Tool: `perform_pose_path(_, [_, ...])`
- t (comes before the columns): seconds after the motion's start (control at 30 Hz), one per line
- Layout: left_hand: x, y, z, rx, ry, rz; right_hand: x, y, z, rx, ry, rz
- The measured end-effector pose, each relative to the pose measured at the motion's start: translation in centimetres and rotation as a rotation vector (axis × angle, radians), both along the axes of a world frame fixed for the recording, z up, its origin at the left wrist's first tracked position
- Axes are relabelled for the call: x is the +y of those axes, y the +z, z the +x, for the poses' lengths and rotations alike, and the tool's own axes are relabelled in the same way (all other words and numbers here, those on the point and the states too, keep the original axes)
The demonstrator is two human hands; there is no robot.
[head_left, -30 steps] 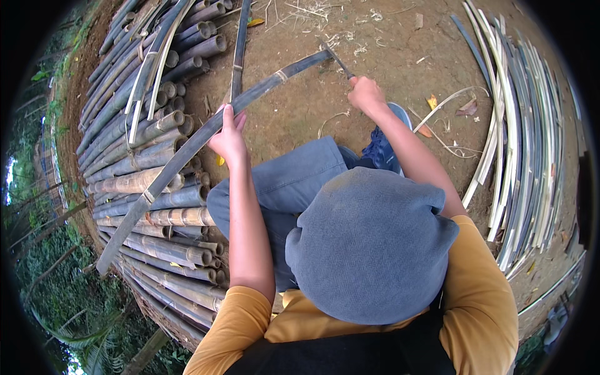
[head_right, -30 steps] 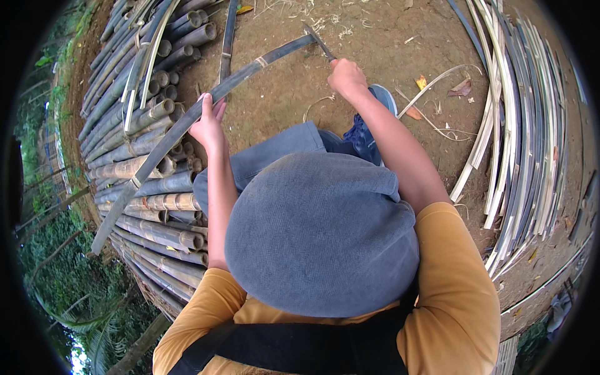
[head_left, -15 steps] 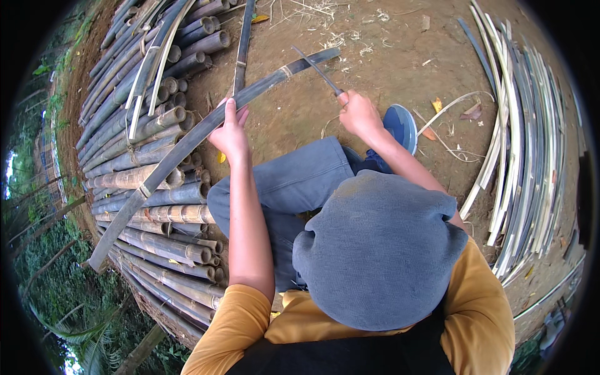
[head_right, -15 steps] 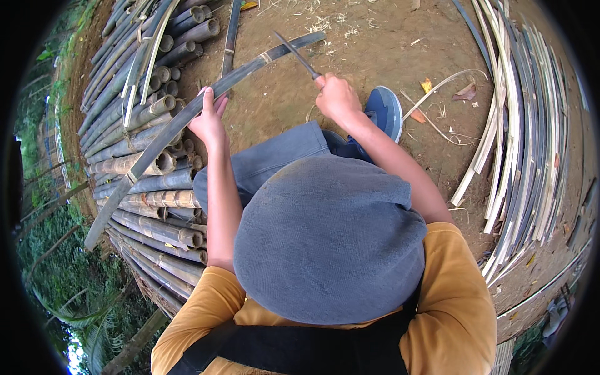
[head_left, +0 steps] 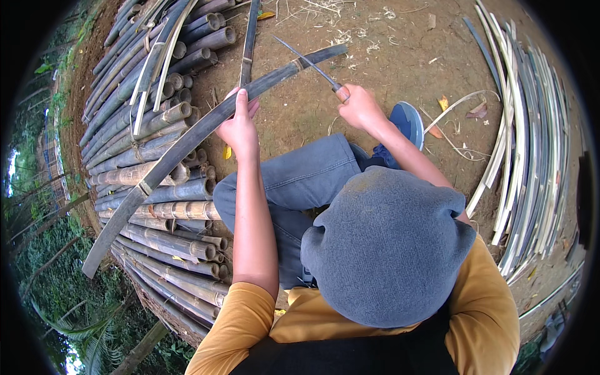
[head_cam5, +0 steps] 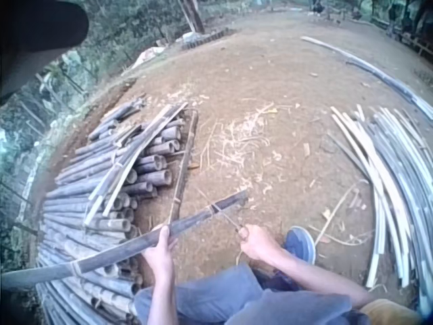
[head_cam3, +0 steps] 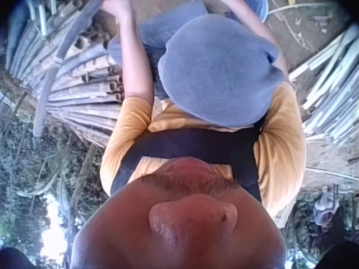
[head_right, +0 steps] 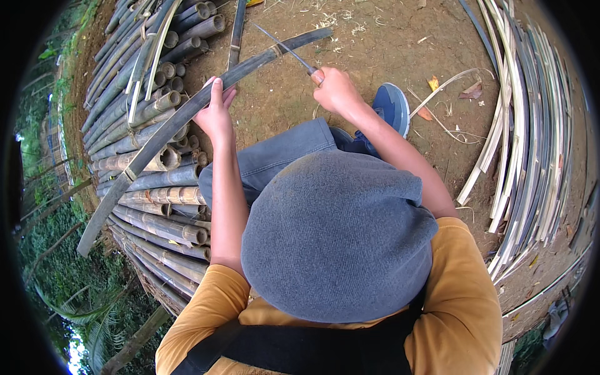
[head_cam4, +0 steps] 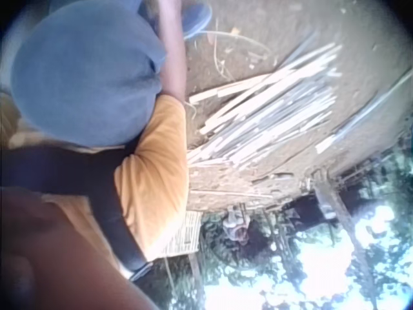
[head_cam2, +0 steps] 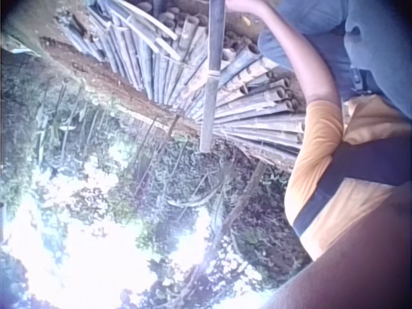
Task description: The person processes long bamboo strips by hand using a small knife. The person holds the bamboo strip and runs the knife along the edges and surface to shave off thin layers and smooth the material.
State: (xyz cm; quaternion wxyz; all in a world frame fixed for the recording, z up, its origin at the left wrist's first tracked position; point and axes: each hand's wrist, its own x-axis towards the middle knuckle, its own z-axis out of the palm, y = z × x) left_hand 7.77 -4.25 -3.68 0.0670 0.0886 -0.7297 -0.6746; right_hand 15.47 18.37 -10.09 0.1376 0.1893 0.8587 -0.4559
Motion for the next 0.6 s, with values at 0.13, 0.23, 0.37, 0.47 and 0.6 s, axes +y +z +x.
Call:
perform_pose_path(0.13, [0.1, 0.1, 0.0, -0.005, 0.006, 0.039, 0.0, 0.5, -0.3, -0.035, -0.015, -0.012])
perform_pose_path(0.23, [-0.5, -0.5, 0.0, -0.02, 0.033, 0.044, -1.7, 2.3, -0.7, 0.001, -0.045, 0.061])
perform_pose_path(0.37, [-0.1, -0.3, 0.4, -0.017, 0.023, 0.049, -0.7, 2.5, -0.5, -0.02, 0.007, -0.01])
perform_pose_path(0.47, [-0.2, -0.4, 0.4, -0.032, 0.036, 0.054, -2.1, 2.2, -0.3, 0.016, -0.013, 0.058])
perform_pose_path(0.6, [-0.8, -0.6, 0.8, -0.043, 0.035, 0.048, -2.2, 1.8, 0.0, 0.043, 0.015, 0.104])
